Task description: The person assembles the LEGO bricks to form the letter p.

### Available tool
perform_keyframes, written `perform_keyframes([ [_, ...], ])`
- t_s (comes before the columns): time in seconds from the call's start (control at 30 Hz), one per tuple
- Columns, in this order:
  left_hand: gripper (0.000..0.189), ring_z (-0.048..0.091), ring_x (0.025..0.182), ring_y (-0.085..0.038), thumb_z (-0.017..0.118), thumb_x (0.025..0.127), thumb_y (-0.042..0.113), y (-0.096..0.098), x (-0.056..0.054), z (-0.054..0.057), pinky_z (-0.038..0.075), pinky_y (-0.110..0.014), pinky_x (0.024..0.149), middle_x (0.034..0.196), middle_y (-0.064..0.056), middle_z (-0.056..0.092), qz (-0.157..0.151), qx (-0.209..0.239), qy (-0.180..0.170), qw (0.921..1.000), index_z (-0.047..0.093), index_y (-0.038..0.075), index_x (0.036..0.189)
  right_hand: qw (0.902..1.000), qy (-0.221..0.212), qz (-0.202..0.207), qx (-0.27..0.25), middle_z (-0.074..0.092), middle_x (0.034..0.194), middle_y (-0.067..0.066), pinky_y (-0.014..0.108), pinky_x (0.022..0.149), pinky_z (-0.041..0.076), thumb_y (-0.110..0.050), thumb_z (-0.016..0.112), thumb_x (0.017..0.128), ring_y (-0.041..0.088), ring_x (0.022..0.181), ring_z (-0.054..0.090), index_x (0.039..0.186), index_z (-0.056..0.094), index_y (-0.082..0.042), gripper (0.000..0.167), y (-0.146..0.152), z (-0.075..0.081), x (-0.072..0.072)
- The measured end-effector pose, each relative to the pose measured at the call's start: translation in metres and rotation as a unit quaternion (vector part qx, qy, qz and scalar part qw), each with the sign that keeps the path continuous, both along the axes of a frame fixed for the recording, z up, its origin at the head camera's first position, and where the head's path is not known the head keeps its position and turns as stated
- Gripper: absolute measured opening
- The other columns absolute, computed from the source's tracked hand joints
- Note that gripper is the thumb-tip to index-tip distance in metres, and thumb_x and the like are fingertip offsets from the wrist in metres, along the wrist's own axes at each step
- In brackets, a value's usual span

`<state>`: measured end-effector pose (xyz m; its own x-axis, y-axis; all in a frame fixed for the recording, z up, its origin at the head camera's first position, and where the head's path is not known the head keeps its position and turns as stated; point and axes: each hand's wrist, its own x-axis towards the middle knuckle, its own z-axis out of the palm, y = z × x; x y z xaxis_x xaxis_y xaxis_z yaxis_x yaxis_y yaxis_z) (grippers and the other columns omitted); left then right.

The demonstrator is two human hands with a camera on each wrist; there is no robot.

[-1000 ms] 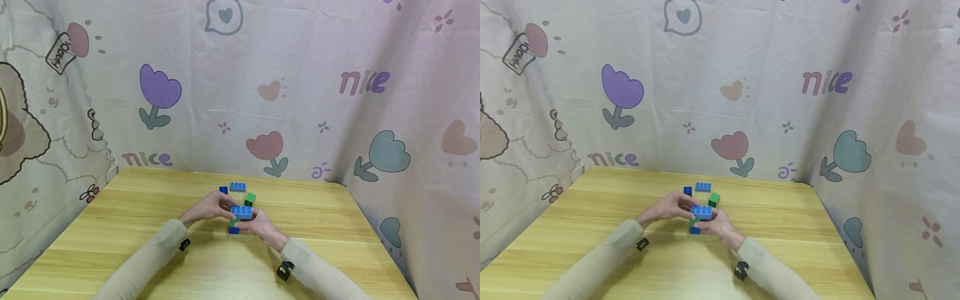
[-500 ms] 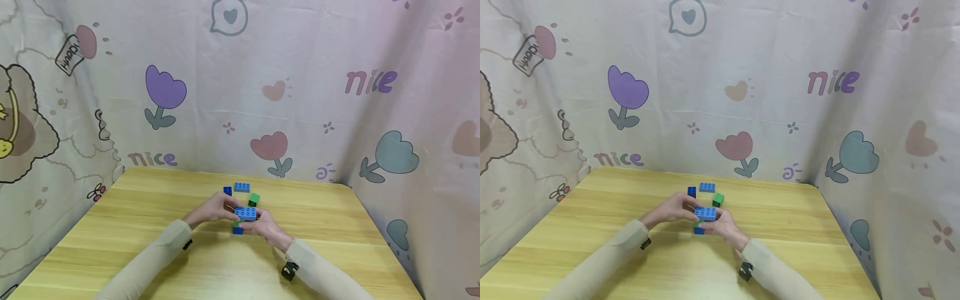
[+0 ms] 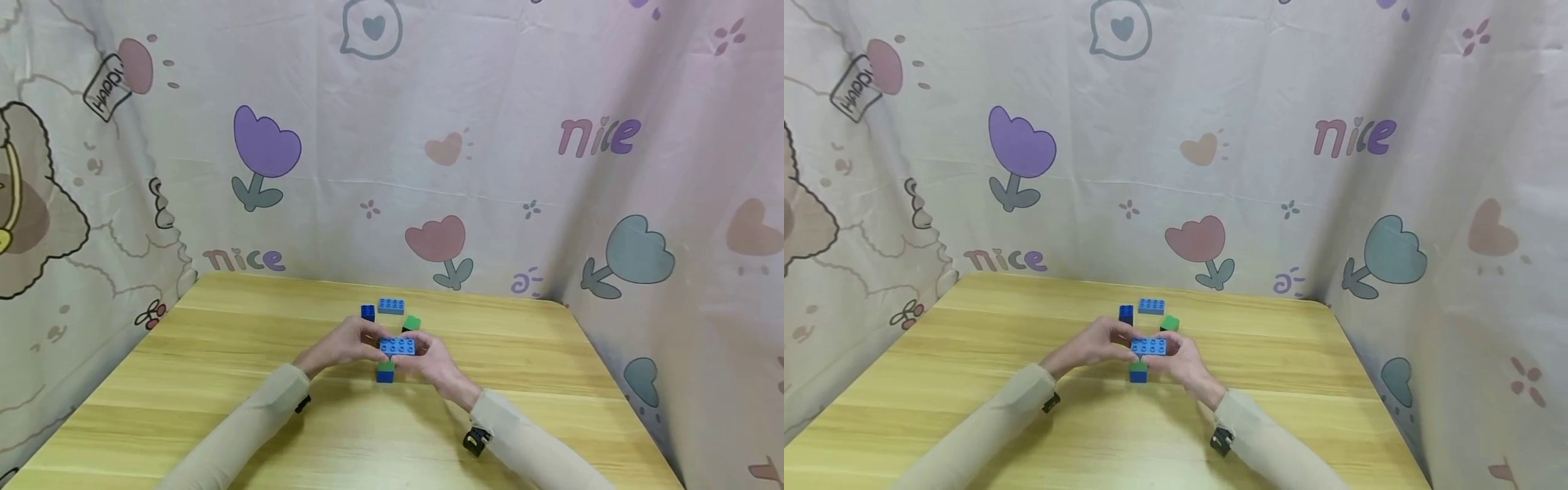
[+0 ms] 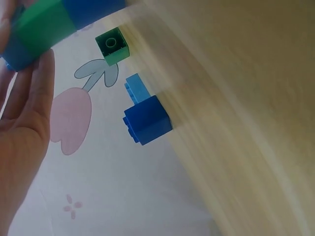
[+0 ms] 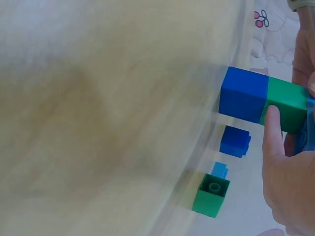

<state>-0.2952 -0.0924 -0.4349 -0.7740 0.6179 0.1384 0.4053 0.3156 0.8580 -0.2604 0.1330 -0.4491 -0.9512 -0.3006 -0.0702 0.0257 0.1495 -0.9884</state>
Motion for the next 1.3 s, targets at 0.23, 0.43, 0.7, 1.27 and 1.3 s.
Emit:
perform_keyframes([
  [0.23, 0.03, 0.07, 0.093, -0.016, 0.081, 0.081, 0.019, -0.001, 0.0, -0.003, 0.059, -0.026, 0.082, 0.106, -0.003, 0.072, 0.002, 0.007, 0.012, 0.9999, 0.072, 0.014, 0.11, 0.9999, 0.004, -0.007, -0.01, 0.065, 0.114, 0.01, 0.031, 0.088, 0.056, -0.016, 0.08, 0.082, 0.018, 0.1, 0.062, 0.122, 0.065, -0.009, 0.044, -0.003, -0.001, 0.001],
  [0.43, 0.034, 0.071, 0.094, -0.018, 0.082, 0.08, 0.021, 0.001, -0.002, -0.004, 0.058, -0.027, 0.082, 0.108, -0.005, 0.072, -0.004, 0.021, 0.01, 0.9997, 0.072, 0.013, 0.111, 0.9993, -0.007, -0.028, -0.023, 0.066, 0.114, 0.01, 0.033, 0.09, 0.056, -0.013, 0.081, 0.08, 0.018, 0.1, 0.064, 0.121, 0.065, -0.009, 0.045, -0.003, -0.004, -0.001],
  [0.7, 0.034, 0.069, 0.091, -0.019, 0.078, 0.084, 0.032, -0.004, -0.006, -0.008, 0.059, -0.034, 0.083, 0.105, -0.002, 0.073, -0.001, 0.017, -0.013, 0.9998, 0.072, 0.016, 0.114, 0.9994, 0.001, -0.033, 0.006, 0.065, 0.114, 0.01, 0.032, 0.088, 0.056, -0.017, 0.082, 0.079, 0.019, 0.099, 0.063, 0.121, 0.067, -0.012, 0.044, -0.003, -0.004, -0.002],
  [1.27, 0.044, 0.065, 0.102, -0.041, 0.063, 0.096, 0.036, -0.013, -0.025, -0.012, 0.056, -0.051, 0.088, 0.102, -0.015, 0.071, 0.081, 0.077, -0.096, 0.9891, 0.066, -0.005, 0.114, 0.9991, -0.002, -0.037, 0.017, 0.068, 0.11, 0.008, 0.032, 0.087, 0.056, -0.019, 0.083, 0.079, 0.016, 0.096, 0.065, 0.122, 0.067, -0.013, 0.046, -0.004, -0.002, -0.002],
  [1.3, 0.043, 0.065, 0.102, -0.04, 0.064, 0.095, 0.034, -0.014, -0.027, -0.012, 0.056, -0.049, 0.088, 0.104, -0.017, 0.071, 0.09, 0.079, -0.101, 0.9876, 0.066, -0.005, 0.114, 0.9991, -0.002, -0.038, 0.019, 0.068, 0.11, 0.007, 0.032, 0.087, 0.056, -0.019, 0.083, 0.079, 0.017, 0.097, 0.065, 0.122, 0.067, -0.013, 0.046, -0.004, -0.002, -0.002],
])
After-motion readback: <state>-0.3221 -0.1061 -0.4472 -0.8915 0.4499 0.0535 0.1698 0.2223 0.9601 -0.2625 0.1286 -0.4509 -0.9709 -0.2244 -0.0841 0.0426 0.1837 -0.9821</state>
